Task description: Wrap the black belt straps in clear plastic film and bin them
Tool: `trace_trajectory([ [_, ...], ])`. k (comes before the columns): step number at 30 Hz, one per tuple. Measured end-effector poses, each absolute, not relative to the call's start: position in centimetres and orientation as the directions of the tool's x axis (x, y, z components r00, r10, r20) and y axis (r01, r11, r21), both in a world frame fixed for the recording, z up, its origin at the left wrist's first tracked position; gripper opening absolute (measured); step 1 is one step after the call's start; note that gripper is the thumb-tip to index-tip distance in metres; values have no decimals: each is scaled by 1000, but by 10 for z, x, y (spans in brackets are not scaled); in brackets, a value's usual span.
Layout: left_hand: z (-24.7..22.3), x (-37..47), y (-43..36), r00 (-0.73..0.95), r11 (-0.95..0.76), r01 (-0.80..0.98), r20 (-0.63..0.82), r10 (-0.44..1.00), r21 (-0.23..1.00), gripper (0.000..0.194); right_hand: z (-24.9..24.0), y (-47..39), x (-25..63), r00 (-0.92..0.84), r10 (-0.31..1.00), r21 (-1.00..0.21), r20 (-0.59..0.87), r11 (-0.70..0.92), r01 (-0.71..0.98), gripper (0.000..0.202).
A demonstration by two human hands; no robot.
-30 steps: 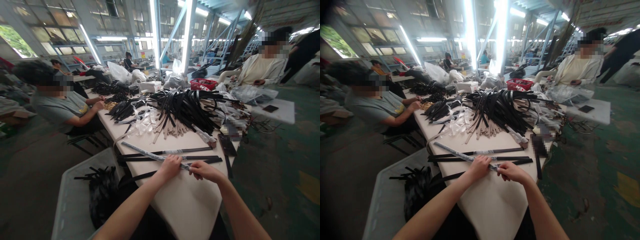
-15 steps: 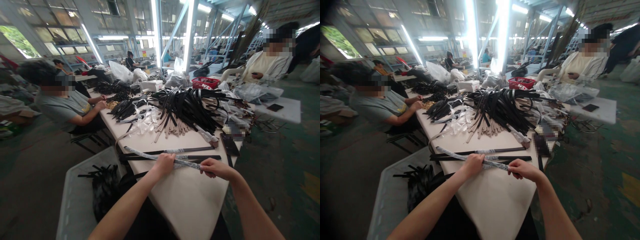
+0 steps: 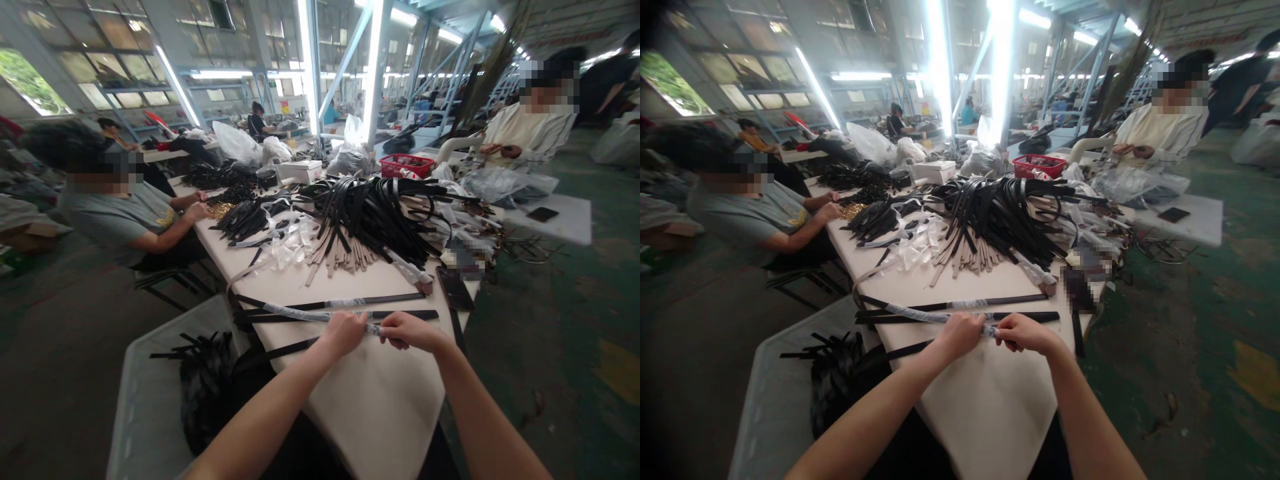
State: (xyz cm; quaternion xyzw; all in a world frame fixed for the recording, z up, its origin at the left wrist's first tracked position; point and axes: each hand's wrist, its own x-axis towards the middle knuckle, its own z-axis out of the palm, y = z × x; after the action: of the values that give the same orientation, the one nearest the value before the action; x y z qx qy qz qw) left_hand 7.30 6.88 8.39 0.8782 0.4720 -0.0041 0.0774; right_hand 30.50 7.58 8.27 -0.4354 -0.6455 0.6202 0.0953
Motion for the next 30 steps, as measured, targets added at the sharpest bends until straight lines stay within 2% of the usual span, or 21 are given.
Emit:
trace_trajectory([
  [3, 81, 89, 62, 606, -592, 786, -34, 795, 176, 16, 82, 78, 285, -603, 687, -886, -405, -134, 443, 44],
  [6, 82, 68, 64, 600, -602, 784, 67, 797, 153, 17, 82, 75, 301, -606, 683, -891, -407, -153, 426, 45],
  [11, 89, -45, 84, 399, -412, 910, 175, 900, 44, 26, 86, 71, 383, -537, 683, -836, -496, -210, 506, 51],
  [15, 90, -127, 91, 254, -248, 967, 123, 959, -60, 24, 94, 85, 416, -481, 669, -760, -566, -199, 619, 52],
  [18, 91, -156, 83, 191, -185, 978, 53, 980, -100, 27, 108, 103, 404, -377, 732, -618, -568, -78, 782, 39],
  [21, 97, -161, 67, 189, -178, 976, 78, 979, -126, 28, 124, 113, 361, -217, 898, -425, -382, 38, 904, 23],
  [23, 103, -154, 55, 202, -184, 972, 113, 973, -146, 28, 130, 107, 308, -220, 954, -417, -204, 119, 901, 35],
  [24, 107, -148, 48, 209, -188, 969, 127, 970, -160, 29, 132, 100, 275, -259, 964, -436, -63, 207, 876, 43],
  [26, 114, -134, 36, 227, -197, 962, 146, 963, -191, 28, 130, 79, 202, -429, 892, -484, 142, 441, 756, 54],
  [29, 124, -117, 19, 261, -223, 950, 166, 951, -218, 26, 121, 51, 102, -563, 791, -459, 239, 603, 653, 66],
  [30, 127, -116, 13, 270, -230, 948, 172, 947, -221, 25, 117, 46, 78, -578, 780, -443, 240, 618, 649, 60],
])
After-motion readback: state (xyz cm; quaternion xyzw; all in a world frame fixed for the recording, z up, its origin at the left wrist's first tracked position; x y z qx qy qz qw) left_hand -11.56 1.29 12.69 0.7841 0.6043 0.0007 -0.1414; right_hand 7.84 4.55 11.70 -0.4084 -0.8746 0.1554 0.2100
